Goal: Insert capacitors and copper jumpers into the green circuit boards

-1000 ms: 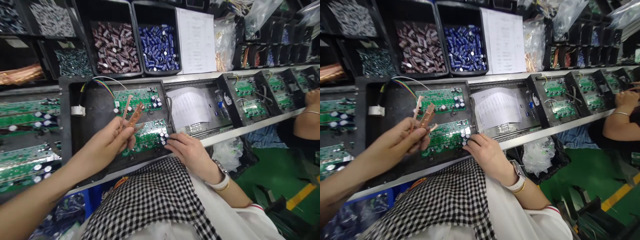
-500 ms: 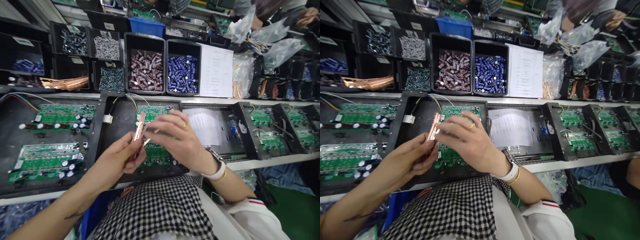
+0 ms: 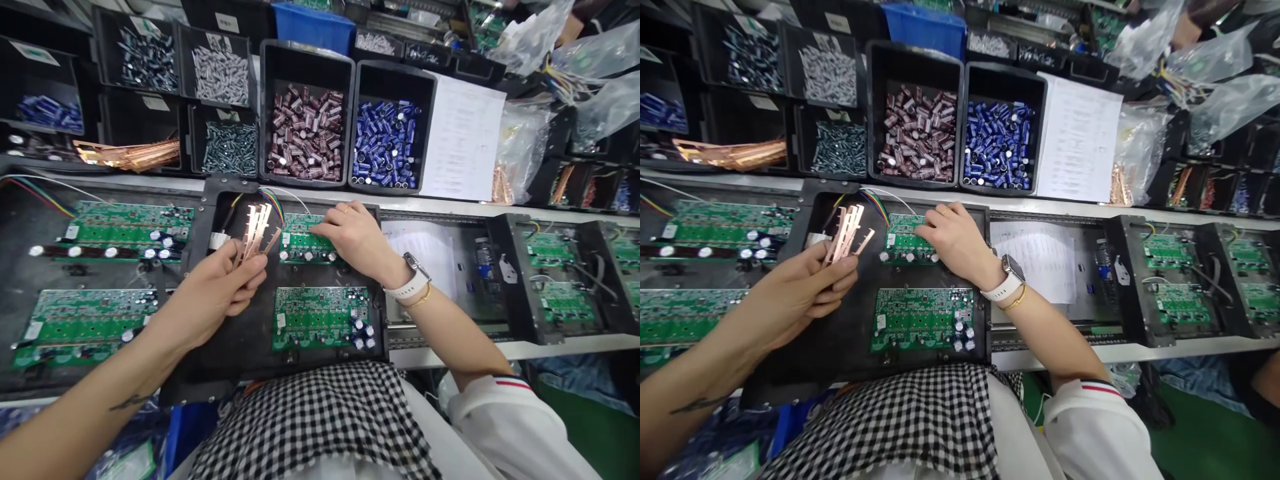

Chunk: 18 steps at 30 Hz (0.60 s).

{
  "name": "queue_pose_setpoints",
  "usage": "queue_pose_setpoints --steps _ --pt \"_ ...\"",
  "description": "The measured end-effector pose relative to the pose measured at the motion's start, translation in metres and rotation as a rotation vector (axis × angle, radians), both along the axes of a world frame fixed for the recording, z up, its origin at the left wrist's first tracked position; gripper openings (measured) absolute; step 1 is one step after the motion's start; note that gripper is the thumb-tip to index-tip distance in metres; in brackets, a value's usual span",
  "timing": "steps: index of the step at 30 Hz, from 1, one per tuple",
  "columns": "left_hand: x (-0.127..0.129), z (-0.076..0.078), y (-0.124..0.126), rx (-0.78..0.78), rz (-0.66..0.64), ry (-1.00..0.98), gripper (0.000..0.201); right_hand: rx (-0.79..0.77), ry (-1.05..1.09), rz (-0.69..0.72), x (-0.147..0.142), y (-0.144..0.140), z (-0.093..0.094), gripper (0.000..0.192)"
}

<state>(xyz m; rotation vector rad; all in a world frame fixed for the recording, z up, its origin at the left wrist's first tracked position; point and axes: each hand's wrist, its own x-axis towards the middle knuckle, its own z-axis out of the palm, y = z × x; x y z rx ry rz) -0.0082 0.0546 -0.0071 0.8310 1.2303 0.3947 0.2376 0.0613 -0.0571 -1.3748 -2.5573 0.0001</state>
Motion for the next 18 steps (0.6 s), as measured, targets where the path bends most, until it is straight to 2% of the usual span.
queue_pose_setpoints --steps 5,9,11,13,16,18 --pt "0.001 -0.005 -0.002 -0.003 -0.002 -0.002 0.029 -0.01 -0.004 -0.012 0.004 0.005 -0.008 0.031" --pt "0.002 -0.003 -0.005 -0.061 0.035 -0.057 0.03 -0.073 0.078 -0.076 0.004 -0.004 0.005 0.026" --pt "0.006 0.001 -0.011 -0.08 0.07 -0.099 0.031 -0.144 0.259 -0.139 -0.005 -0.015 0.019 0.019" --pt "0.011 0.005 -0.019 -0.032 0.081 -0.16 0.028 -0.283 0.565 -0.163 -0.02 -0.026 0.033 0.021" --pt "0.016 0.006 -0.031 0.113 -0.015 -0.233 0.023 -0.541 1.04 -0.129 -0.04 -0.041 0.048 0.016" --pt "0.015 0.004 -0.034 0.206 -0.04 -0.213 0.029 -0.637 1.24 -0.117 -0.044 -0.045 0.053 0.017"
